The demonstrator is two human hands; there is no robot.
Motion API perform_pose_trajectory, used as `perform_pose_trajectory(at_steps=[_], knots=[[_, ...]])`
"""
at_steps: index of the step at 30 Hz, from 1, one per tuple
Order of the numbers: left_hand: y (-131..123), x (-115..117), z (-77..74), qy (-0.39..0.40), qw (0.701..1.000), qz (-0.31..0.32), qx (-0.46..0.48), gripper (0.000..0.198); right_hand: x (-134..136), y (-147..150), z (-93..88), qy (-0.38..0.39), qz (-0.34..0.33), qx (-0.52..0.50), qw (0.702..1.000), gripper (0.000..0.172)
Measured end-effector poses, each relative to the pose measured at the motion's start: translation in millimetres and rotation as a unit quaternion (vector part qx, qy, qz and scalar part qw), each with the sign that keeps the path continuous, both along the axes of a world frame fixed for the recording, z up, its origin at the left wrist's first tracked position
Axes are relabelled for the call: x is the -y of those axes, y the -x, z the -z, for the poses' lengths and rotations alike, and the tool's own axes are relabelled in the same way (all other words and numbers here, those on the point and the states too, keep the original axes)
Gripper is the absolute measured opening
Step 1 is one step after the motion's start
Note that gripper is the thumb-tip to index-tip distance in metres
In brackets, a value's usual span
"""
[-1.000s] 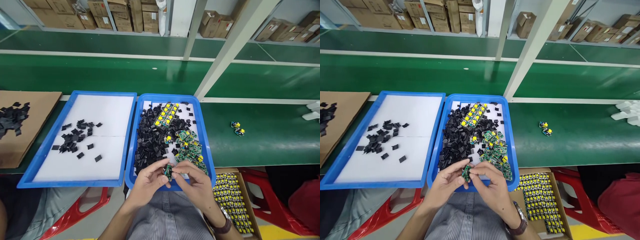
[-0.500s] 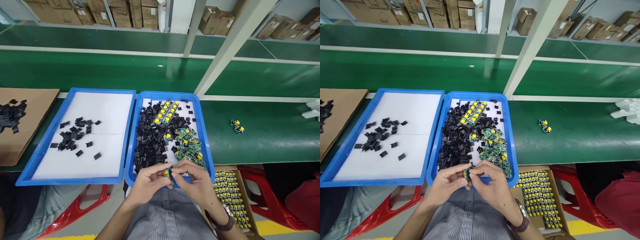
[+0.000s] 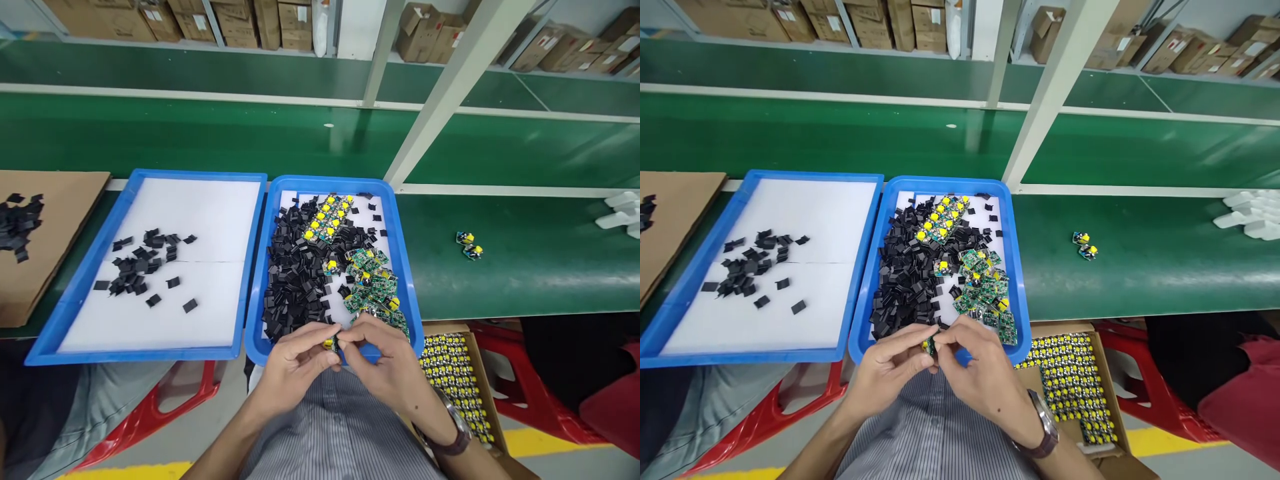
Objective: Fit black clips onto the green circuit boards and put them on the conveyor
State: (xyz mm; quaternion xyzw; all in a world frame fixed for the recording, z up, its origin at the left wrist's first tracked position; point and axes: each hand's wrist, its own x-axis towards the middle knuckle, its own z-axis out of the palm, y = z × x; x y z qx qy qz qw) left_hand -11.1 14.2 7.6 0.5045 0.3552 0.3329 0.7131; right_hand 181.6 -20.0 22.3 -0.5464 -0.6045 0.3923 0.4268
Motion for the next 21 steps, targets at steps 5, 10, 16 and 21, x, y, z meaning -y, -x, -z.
perform_pose_trajectory(at_steps=[5, 10, 16, 21], knots=[[-2, 5, -0.9, -0.006, 1.000, 0.004, -0.007, 0.036, 0, -4, -0.5, 0.042, 0.001, -0.027, 0.999, 0.016], [-5, 6, 1.0, 0.043, 0.999, -0.016, 0.017, 0.036, 0, -4, 3.5, 0.020, 0.025, -0.037, 0.999, 0.015], [-6, 1, -1.3, 0.095, 0.995, 0.005, 0.038, 0.036, -4, -3, -2.7, -0.004, 0.019, -0.039, 0.999, 0.013], [-9, 8, 4.2, 0.084, 0.995, -0.028, 0.043, 0.033, -2, -9, -6.7, 0.043, -0.016, -0.010, 0.999, 0.017]])
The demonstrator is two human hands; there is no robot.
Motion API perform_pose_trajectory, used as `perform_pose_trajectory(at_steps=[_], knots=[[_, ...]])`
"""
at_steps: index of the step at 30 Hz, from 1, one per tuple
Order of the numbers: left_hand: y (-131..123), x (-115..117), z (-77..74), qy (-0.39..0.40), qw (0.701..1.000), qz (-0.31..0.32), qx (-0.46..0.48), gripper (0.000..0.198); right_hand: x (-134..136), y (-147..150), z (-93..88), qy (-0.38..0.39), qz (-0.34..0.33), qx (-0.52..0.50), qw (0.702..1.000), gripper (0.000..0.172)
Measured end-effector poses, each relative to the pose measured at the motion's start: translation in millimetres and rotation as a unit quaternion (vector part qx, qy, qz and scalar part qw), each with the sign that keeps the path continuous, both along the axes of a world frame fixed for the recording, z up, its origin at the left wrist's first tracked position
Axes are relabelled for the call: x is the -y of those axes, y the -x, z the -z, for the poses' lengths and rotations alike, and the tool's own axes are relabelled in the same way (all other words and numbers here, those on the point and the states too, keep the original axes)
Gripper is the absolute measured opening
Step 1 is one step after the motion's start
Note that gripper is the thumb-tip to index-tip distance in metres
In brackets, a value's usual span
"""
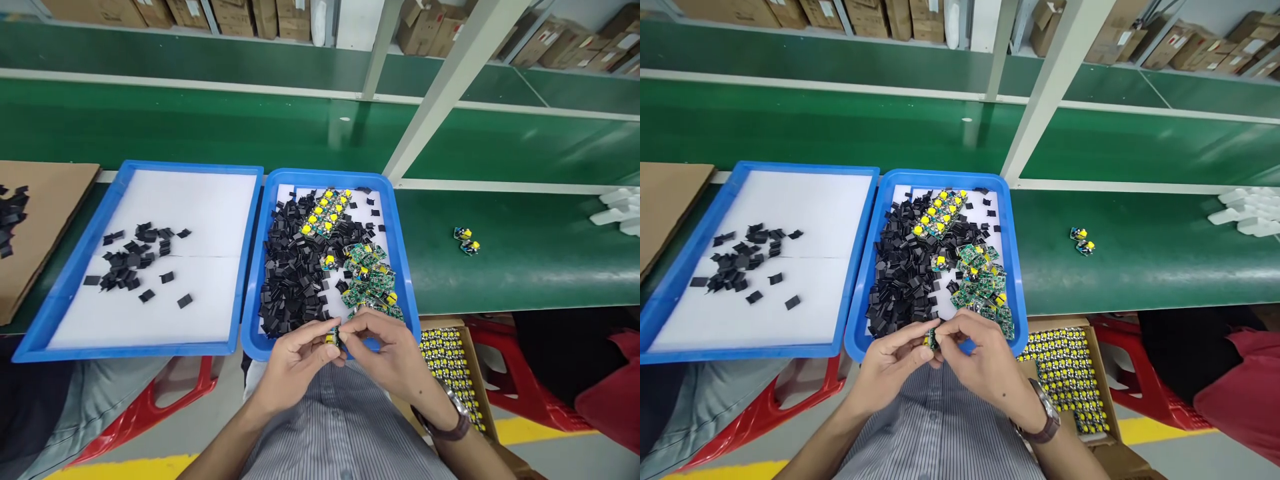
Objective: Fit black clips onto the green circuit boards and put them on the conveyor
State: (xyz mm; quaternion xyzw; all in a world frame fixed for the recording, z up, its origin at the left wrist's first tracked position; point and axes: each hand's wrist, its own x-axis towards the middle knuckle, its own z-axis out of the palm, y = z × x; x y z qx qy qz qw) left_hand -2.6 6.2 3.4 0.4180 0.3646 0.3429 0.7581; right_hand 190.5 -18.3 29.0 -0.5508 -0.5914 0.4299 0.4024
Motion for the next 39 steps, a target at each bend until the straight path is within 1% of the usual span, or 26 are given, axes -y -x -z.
perform_pose_trajectory(at_steps=[4, 5, 7, 9, 10, 12, 14, 15, 17, 19, 21, 25, 28, 31, 33, 35, 37, 39], knots=[[-2, 5, 5.3, -0.021, 1.000, 0.009, -0.014, 0.034, -1, -5, 4.1, -0.010, -0.026, 0.015, 0.999, 0.017], [-2, 5, 6.3, -0.027, 0.999, 0.010, -0.015, 0.035, -2, -5, 6.3, -0.005, -0.028, -0.004, 1.000, 0.016], [-3, 5, 7.3, -0.050, 0.999, 0.008, -0.019, 0.037, -6, -7, 12.2, 0.038, -0.025, -0.095, 0.994, 0.010], [-3, 4, 6.1, -0.089, 0.995, 0.012, -0.044, 0.041, -9, -8, 18.7, 0.105, -0.015, -0.210, 0.972, 0.007], [-3, 3, 4.5, -0.115, 0.991, 0.020, -0.065, 0.045, -9, -8, 21.7, 0.134, -0.008, -0.258, 0.957, 0.009], [-1, 3, 0.2, -0.176, 0.977, 0.043, -0.114, 0.050, -9, -9, 26.5, 0.172, 0.006, -0.317, 0.933, 0.013], [0, 4, -4.1, -0.240, 0.955, 0.056, -0.162, 0.054, -7, -10, 29.4, 0.196, 0.014, -0.354, 0.915, 0.014], [0, 5, -5.7, -0.270, 0.945, 0.049, -0.180, 0.054, -6, -10, 30.2, 0.206, 0.017, -0.369, 0.906, 0.014], [0, 7, -7.4, -0.315, 0.928, 0.013, -0.201, 0.054, -4, -10, 31.2, 0.221, 0.023, -0.394, 0.892, 0.014], [-1, 8, -8.0, -0.335, 0.920, -0.024, -0.203, 0.054, -3, -9, 31.7, 0.232, 0.029, -0.413, 0.880, 0.014], [-4, 10, -8.8, -0.335, 0.920, -0.040, -0.197, 0.050, -3, -9, 32.3, 0.241, 0.029, -0.423, 0.873, 0.013], [-7, 12, -12.5, -0.324, 0.927, -0.051, -0.182, 0.035, -3, -11, 33.5, 0.247, 0.006, -0.419, 0.874, 0.009], [-9, 15, -15.1, -0.331, 0.924, -0.056, -0.181, 0.035, -3, -16, 32.1, 0.237, -0.018, -0.392, 0.889, 0.005], [-10, 19, -15.0, -0.358, 0.911, -0.066, -0.193, 0.037, -2, -20, 27.2, 0.223, -0.039, -0.343, 0.912, 0.003], [-10, 21, -13.1, -0.377, 0.898, -0.066, -0.215, 0.037, -3, -20, 23.9, 0.211, -0.039, -0.302, 0.929, 0.005], [-10, 23, -10.2, -0.383, 0.889, -0.057, -0.244, 0.038, -4, -20, 23.5, 0.203, -0.033, -0.272, 0.940, 0.004], [-10, 25, -7.3, -0.370, 0.890, -0.051, -0.262, 0.038, -5, -18, 27.0, 0.211, -0.033, -0.274, 0.938, 0.002], [-11, 26, -5.5, -0.349, 0.899, -0.060, -0.257, 0.038, -4, -16, 33.5, 0.225, -0.033, -0.301, 0.926, 0.002]])
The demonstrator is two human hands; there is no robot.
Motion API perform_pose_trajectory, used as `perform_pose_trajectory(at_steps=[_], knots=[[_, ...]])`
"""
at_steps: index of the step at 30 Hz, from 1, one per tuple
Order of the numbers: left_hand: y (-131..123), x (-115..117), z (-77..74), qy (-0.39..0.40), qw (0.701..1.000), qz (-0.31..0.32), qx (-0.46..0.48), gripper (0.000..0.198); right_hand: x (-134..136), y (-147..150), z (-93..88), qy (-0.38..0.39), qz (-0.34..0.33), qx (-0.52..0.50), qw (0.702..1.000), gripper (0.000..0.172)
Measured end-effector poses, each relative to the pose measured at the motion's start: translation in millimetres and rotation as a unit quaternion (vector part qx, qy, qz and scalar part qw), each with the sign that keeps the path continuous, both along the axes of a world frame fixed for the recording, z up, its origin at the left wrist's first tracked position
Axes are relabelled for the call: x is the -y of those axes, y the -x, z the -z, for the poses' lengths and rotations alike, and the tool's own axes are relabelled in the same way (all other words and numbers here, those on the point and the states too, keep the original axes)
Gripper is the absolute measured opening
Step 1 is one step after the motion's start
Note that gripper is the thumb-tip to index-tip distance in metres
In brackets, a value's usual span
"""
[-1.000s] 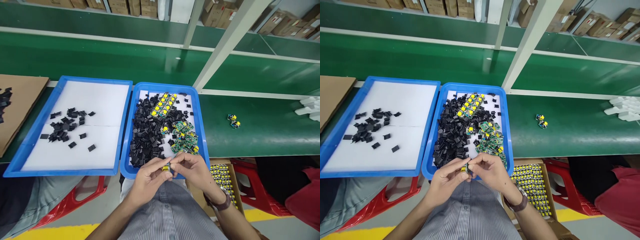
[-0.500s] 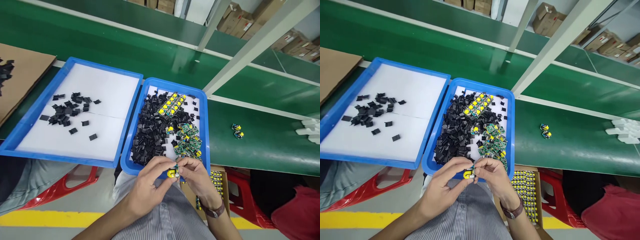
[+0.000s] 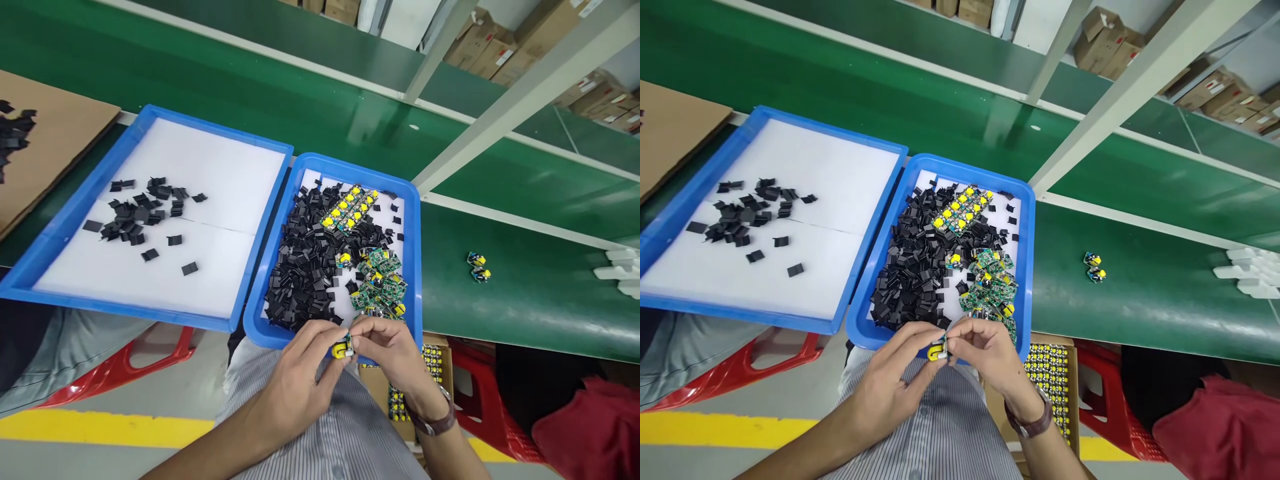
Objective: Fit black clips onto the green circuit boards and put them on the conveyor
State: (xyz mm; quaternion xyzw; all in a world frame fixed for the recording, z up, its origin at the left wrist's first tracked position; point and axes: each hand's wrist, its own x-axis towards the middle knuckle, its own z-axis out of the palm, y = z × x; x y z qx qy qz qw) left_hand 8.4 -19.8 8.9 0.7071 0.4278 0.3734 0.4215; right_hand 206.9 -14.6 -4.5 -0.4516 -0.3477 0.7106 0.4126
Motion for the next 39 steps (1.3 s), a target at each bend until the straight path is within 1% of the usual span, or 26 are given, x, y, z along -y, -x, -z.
perform_pose_trajectory(at_steps=[3, 5, 8, 11, 13, 15, 17, 19, 21, 24, 27, 30, 33, 35, 37, 39], knots=[[-2, 2, 0.1, 0.013, 0.999, -0.007, 0.035, 0.036, 4, 1, 8.7, 0.003, 0.019, -0.024, 1.000, 0.004], [-3, 3, -0.8, 0.018, 0.999, -0.005, 0.047, 0.036, 6, 0, 9.5, -0.016, 0.033, -0.013, 0.999, 0.004], [-2, 4, -1.9, 0.021, 0.998, -0.005, 0.054, 0.037, 10, -2, 1.5, -0.075, 0.037, 0.050, 0.995, 0.006], [-1, 4, -2.2, 0.018, 0.998, 0.001, 0.055, 0.038, 13, -6, -10.7, -0.125, 0.016, 0.141, 0.982, 0.009], [0, 4, -2.5, 0.005, 0.998, 0.015, 0.057, 0.037, 13, -8, -14.9, -0.112, -0.001, 0.147, 0.983, 0.009], [-1, 3, -3.1, -0.010, 0.997, 0.031, 0.065, 0.039, 13, -9, -14.0, -0.072, -0.010, 0.104, 0.992, 0.006], [-1, 2, -3.7, -0.012, 0.997, 0.036, 0.072, 0.042, 14, -7, -9.0, -0.035, -0.005, 0.051, 0.998, 0.003], [-1, 3, -4.3, -0.003, 0.997, 0.026, 0.075, 0.045, 15, -4, -2.9, -0.010, 0.020, 0.010, 1.000, 0.002], [0, 3, -4.7, 0.004, 0.997, 0.019, 0.072, 0.047, 17, 1, 1.8, 0.011, 0.053, -0.025, 0.998, 0.007], [0, 4, -5.3, 0.004, 0.997, 0.028, 0.067, 0.045, 19, 6, 4.0, 0.021, 0.079, -0.050, 0.995, 0.010], [1, 4, -6.0, 0.005, 0.997, 0.031, 0.065, 0.041, 23, 6, 0.0, -0.009, 0.079, -0.021, 0.997, 0.009], [2, 4, -6.2, 0.003, 0.998, 0.025, 0.065, 0.040, 28, 1, -10.2, -0.052, 0.067, 0.076, 0.993, 0.003], [3, 4, -4.7, 0.002, 0.997, 0.032, 0.075, 0.040, 30, -3, -21.7, -0.074, 0.045, 0.176, 0.981, 0.007], [3, 4, -2.7, -0.005, 0.995, 0.038, 0.092, 0.040, 29, -3, -25.7, -0.065, 0.029, 0.179, 0.981, 0.007], [3, 3, -1.1, -0.014, 0.993, 0.041, 0.106, 0.040, 27, -2, -25.5, -0.039, 0.017, 0.138, 0.990, 0.005], [3, 3, -0.8, -0.017, 0.993, 0.041, 0.109, 0.039, 25, -1, -22.2, -0.017, 0.019, 0.098, 0.995, 0.005]])
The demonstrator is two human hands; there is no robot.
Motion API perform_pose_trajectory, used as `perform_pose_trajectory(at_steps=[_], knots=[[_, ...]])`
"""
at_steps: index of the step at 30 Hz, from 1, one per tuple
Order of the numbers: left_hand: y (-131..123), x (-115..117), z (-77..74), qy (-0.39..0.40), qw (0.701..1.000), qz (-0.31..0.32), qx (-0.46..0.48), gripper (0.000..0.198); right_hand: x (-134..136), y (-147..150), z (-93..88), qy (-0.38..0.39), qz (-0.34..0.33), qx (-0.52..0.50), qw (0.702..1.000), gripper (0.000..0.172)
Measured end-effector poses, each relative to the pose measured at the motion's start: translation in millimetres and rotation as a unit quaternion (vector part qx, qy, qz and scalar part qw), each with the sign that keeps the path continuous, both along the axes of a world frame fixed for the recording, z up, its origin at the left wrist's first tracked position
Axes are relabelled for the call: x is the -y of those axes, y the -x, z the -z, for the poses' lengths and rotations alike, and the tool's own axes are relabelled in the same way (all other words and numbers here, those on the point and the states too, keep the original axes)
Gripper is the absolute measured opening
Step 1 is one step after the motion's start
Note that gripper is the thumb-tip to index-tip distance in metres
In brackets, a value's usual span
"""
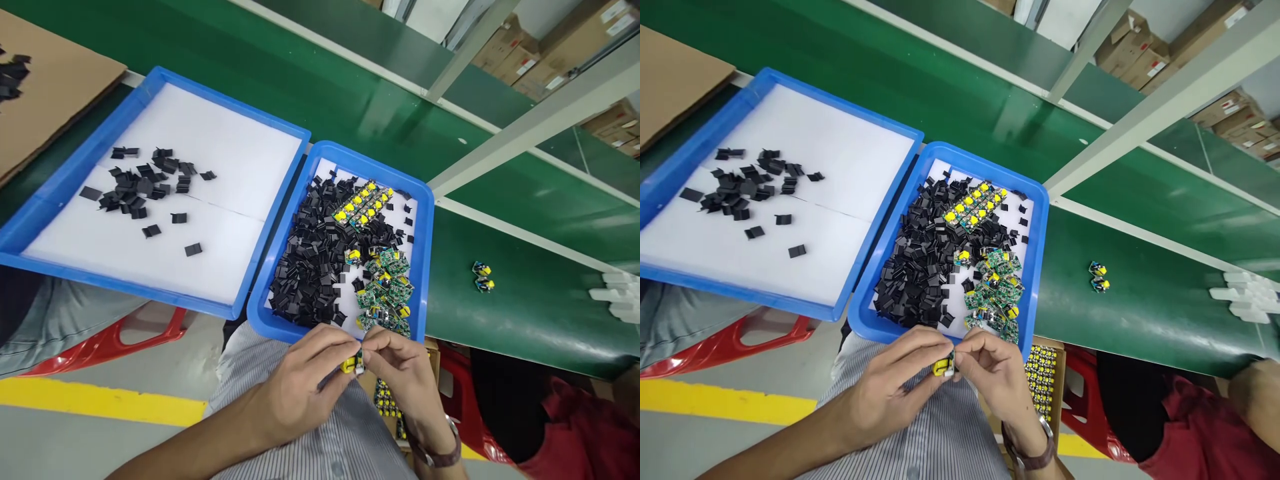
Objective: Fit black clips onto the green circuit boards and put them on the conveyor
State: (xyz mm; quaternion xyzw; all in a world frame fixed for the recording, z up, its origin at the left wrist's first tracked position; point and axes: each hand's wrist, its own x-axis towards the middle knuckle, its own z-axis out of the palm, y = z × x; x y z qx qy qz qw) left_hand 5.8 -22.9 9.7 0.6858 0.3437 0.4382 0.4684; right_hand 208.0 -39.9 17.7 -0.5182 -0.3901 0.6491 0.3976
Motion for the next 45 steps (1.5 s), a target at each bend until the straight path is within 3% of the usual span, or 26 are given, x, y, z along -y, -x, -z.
perform_pose_trajectory(at_steps=[7, 15, 25, 30, 35, 40, 45], knots=[[1, -2, -7.1, 0.021, 0.999, -0.009, -0.035, 0.036, 0, -2, 14.6, 0.012, 0.018, -0.089, 0.996, 0.007], [1, -3, -2.9, 0.014, 0.999, -0.022, -0.027, 0.037, -2, 4, 22.0, 0.088, 0.059, -0.145, 0.984, 0.009], [2, -2, -4.9, 0.016, 0.998, -0.029, -0.047, 0.033, 0, 21, 20.4, 0.075, 0.112, -0.142, 0.981, 0.012], [2, -2, -1.9, 0.031, 0.998, -0.050, -0.015, 0.041, 0, 26, 19.7, 0.135, 0.132, -0.189, 0.964, 0.018], [2, -3, -3.2, 0.061, 0.996, -0.068, -0.013, 0.037, -3, 25, 18.9, 0.137, 0.114, -0.185, 0.966, 0.022], [4, -2, -1.1, 0.075, 0.996, -0.044, -0.014, 0.039, -5, 18, 17.4, 0.135, 0.073, -0.193, 0.969, 0.020], [6, 1, 5.3, 0.016, 0.999, -0.041, -0.027, 0.044, -4, 18, 15.5, 0.132, 0.065, -0.187, 0.971, 0.016]])
